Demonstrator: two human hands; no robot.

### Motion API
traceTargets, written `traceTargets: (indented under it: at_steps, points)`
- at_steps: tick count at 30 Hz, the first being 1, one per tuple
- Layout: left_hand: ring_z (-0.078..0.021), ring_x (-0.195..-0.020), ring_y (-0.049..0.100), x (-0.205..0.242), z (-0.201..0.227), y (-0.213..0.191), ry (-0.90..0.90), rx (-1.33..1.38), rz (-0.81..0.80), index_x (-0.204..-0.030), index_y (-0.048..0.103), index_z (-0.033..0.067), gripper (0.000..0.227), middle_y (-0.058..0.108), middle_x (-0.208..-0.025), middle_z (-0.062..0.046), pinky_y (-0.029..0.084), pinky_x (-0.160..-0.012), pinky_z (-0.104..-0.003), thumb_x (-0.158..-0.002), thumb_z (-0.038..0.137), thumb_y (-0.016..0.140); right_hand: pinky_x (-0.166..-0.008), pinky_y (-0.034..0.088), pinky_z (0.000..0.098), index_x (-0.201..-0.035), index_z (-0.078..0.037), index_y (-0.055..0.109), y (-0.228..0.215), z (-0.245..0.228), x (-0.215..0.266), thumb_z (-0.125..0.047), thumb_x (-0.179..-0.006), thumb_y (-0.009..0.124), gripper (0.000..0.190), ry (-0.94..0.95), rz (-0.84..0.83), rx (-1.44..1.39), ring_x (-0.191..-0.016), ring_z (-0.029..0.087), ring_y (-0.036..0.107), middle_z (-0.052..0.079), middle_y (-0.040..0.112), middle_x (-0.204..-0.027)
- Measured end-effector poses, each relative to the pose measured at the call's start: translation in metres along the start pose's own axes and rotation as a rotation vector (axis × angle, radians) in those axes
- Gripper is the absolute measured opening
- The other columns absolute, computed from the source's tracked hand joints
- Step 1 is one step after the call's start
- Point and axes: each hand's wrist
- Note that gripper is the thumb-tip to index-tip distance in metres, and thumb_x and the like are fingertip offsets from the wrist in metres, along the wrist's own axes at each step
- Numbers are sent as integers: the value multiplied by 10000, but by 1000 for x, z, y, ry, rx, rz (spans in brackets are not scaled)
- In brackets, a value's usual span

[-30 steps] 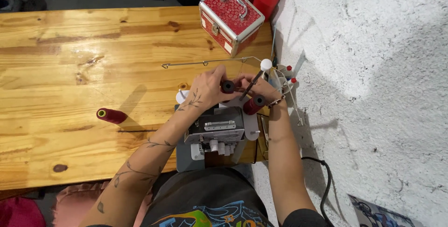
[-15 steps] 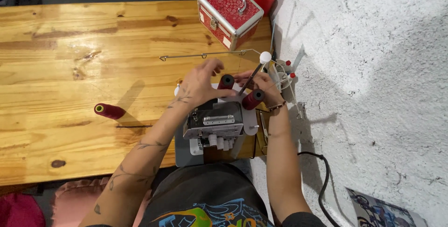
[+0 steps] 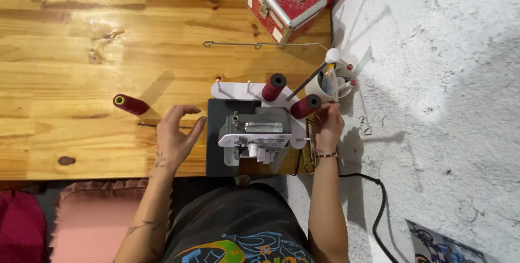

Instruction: The person selects thread spools from a shelf and places them on a sewing machine. They then pull thread from the spools and guide it through the machine's tension discs and guides, using scissors to cut the thread ends.

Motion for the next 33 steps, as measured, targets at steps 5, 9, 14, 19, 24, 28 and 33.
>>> traceTargets:
  at_steps: [5,9,14,19,24,28,33]
  points:
    - [-281,-1018,723,10,3,-5,18,66,-45,-1053,723,153,142,712,-965,-48,582,-858,-397,-927,133,788,-642,546,258,-793,-144,649,28,-27,65,-466,-1078,575,436,-85,284,18,-628,122,603,21,601,-666]
    - [-273,-994,725,-7,-2,-13,98,14,-74,-1013,724,137,122,713,-936,-46,588,-842,-401,-918,82,776,-627,487,225,-733,-155,578,20,-21,99,-420,-1134,499,488,-273,450,59,-573,127,570,10,526,-615]
    - [-252,-925,689,-32,-22,-47,185,-28,-44,-1005,694,106,75,673,-936,-53,559,-793,-382,-944,70,719,-610,357,288,-681,-150,420,39,-47,158,-337,-1125,448,482,-573,540,77,-559,127,421,15,396,-597]
    - [-196,-831,595,-25,-64,-84,170,28,163,-1036,645,97,44,642,-997,-54,496,-737,-329,-1003,67,641,-539,236,362,-700,-62,329,127,-87,225,-236,-1147,444,493,-994,345,78,-499,191,287,53,242,-532]
    - [-216,-974,568,-13,-134,-113,-89,110,266,-1137,605,80,507,570,-1093,-81,504,-774,-319,-716,-127,411,-422,338,254,-616,-154,481,192,-44,240,-159,-1054,387,447,-1248,-391,215,-397,101,389,-25,447,-498]
    - [-278,-1050,613,-6,-203,-118,-262,194,243,-1245,623,105,590,606,-1147,-109,571,-854,-306,-746,-182,489,-554,514,310,-764,-96,707,279,-8,258,-234,-1004,655,282,-681,-620,583,-548,258,614,54,601,-612]
    - [-337,-1111,639,0,-221,-126,-289,221,117,-1299,612,86,533,672,-1171,-149,580,-918,-404,-795,-84,658,-785,608,357,-1062,-166,759,310,124,233,-308,-922,797,203,-202,-835,767,-941,238,745,48,779,-988]
Point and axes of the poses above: each hand's wrist, its own x-axis away from the middle knuckle, its own y-axis out of the palm, z = x × y
